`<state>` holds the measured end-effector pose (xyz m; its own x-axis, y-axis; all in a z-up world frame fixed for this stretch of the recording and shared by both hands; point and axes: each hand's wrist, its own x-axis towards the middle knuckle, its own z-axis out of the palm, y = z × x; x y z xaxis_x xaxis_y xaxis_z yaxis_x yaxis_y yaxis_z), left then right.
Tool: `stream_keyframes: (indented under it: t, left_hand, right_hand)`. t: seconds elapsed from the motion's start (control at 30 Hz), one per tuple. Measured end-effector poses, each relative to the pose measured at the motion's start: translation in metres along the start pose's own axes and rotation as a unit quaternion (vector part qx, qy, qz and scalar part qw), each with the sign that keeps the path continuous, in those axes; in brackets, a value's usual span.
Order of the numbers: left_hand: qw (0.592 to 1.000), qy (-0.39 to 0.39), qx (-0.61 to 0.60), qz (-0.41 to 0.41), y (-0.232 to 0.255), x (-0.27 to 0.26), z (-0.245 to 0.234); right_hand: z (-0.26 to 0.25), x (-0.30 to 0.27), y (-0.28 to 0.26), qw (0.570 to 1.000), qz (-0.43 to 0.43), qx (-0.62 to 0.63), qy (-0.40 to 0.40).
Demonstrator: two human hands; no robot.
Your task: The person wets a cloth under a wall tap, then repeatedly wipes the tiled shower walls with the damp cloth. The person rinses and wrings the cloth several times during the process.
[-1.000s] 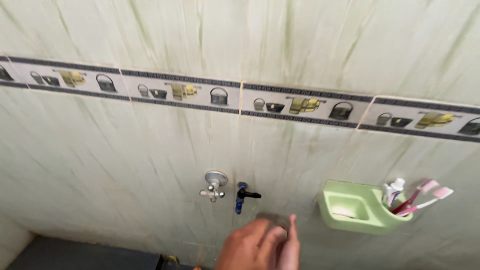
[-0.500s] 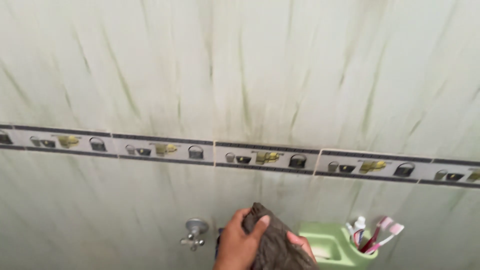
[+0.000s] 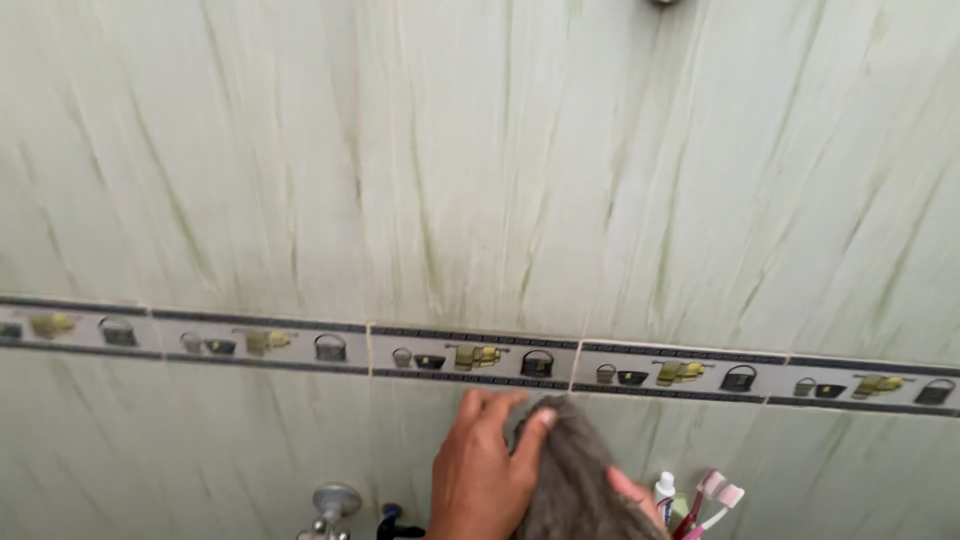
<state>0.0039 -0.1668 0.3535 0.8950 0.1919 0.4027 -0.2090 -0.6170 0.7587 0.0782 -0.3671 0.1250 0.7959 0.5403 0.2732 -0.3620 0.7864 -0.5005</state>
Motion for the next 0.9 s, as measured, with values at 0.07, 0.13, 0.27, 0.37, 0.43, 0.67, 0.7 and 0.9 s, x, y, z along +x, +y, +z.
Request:
stream_keyframes:
  t: [0.07,0.13,0.27,0.37,0.43,0.67,0.7,0.9]
  left_hand:
    - [0.998,0.047,-0.038,-0.004,0.024,0.002,-0.01]
    - [0.994,0.033,-0.083,0.059,0.025,0.009,-0.009]
    - [0.956,0.039,-0.083,0.278,0.041,0.023,-0.02]
    - [0.922,0.043,-0.028,0.384,0.052,0.039,-0.022]
    - [0.903,0.068,-0.001,0.424,0.066,0.051,-0.02]
    - [0.856,0.12,0.066,0.498,0.11,0.081,0.007]
    - [0.856,0.121,0.069,0.498,0.113,0.085,0.014]
    - [0.861,0.169,0.105,0.467,0.136,0.08,0.061]
  right_hand:
    - [0.067,0.029,-0.061,0.999,-0.025,-0.023,0.013]
    - [0.088,0.025,-0.102,0.99,-0.049,-0.053,0.118]
    - [0.223,0.03,-0.116,0.921,-0.304,-0.167,0.175]
    - [0.254,0.072,-0.155,0.758,-0.5,-0.367,0.201]
    - [0.269,0.098,-0.175,0.686,-0.516,-0.448,0.25]
    - [0.22,0.148,-0.198,0.142,-0.52,-0.819,0.197]
    - [0.214,0.148,-0.203,0.145,-0.522,-0.818,0.197]
    - [0.2,0.118,-0.261,0.053,-0.477,-0.877,0.019]
